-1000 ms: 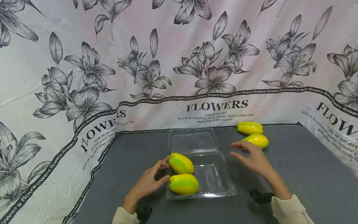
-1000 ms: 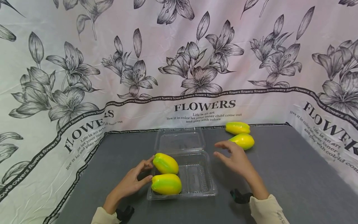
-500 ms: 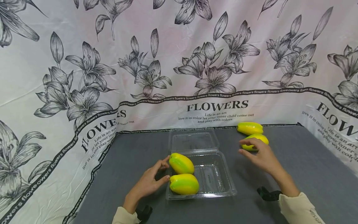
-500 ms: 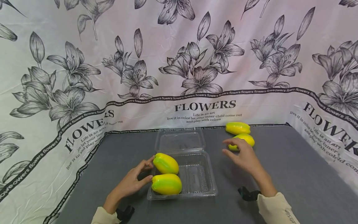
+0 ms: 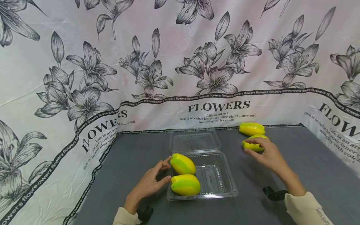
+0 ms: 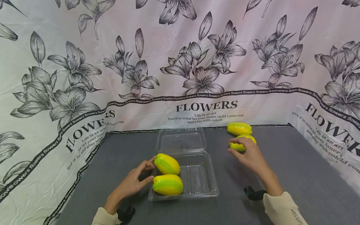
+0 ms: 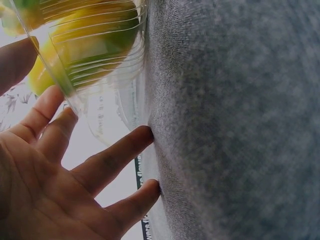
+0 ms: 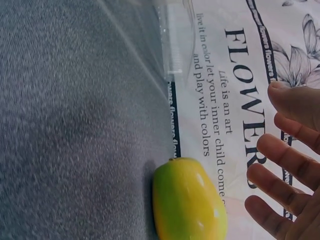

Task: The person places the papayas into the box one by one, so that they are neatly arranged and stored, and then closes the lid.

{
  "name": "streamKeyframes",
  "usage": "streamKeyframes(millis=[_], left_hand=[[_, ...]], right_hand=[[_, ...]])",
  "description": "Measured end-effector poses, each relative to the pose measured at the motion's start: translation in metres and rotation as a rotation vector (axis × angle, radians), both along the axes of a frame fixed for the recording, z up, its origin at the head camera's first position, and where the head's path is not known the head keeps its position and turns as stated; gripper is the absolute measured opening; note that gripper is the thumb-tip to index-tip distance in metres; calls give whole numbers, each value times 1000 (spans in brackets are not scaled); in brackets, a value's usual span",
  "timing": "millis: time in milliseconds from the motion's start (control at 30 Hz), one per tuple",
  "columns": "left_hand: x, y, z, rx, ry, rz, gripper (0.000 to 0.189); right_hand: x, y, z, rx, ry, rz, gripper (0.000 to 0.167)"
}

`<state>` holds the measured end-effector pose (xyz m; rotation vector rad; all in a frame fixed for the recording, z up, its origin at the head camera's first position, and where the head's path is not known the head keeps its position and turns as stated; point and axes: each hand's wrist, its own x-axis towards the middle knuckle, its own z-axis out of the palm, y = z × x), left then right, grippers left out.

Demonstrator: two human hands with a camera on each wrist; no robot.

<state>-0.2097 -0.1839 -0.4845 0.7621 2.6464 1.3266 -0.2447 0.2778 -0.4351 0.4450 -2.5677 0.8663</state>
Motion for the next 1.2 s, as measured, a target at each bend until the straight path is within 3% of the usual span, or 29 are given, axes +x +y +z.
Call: streamKeyframes(millis=[233,1200], left_hand=[[0,1,-1,-7,-2,11,30],[1,1,0,-16,-30,42,32]], right_hand=[[-1,6,1,5,45,10,36],[-17,25,-6,77,21,-17,39]])
